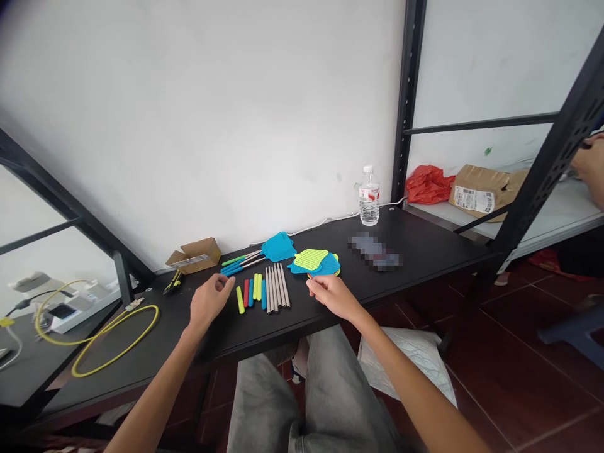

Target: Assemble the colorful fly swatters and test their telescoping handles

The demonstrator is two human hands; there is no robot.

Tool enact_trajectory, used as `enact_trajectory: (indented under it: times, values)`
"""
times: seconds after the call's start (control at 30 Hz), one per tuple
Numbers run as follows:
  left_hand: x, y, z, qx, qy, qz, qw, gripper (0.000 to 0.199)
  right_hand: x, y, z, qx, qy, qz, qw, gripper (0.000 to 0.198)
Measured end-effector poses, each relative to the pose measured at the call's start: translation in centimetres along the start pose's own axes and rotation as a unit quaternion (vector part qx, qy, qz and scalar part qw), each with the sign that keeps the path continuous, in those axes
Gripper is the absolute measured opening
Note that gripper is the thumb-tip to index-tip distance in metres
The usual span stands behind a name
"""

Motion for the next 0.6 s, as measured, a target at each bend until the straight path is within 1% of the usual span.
enact_trajectory:
  times: [0.1,0.17,0.23,0.4,0.6]
  values:
    - [-1.0,-2.8,0.3,-0.023,0.014,-0.069,0.997,0.05,0.2,-0.1,0.2,-0.003,-0.035,0.009,0.999,0.041]
    - [-1.3,-3.8,0.6,-0.028,0.026,-0.097,0.995,0.046,0.3,-0.2,0.3,-0.007,-0.052,0.016,0.998,0.04]
    - [-1.6,-4.1,1.0,-0.033,0.029,-0.11,0.993,0.041,0.4,-0.1,0.4,-0.006,-0.066,0.02,0.998,0.04]
    - [-2.0,-3.9,1.4,-0.05,0.023,-0.126,0.991,0.028,0.6,0.0,0.2,0.0,-0.075,0.026,0.997,0.039]
    - [-2.0,-5.1,1.6,-0.043,0.015,-0.101,0.994,0.022,1.1,-0.1,-0.1,-0.012,-0.135,0.05,0.989,0.04]
Point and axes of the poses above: each hand's wrist, its own y-axis towards the middle knuckle, its own x-axis out of the palm, z = x × y, the point moved 1 cm from there along y, towards the middle knuckle, and after that the axes turned 11 degrees about y, right-handed, at the moved point
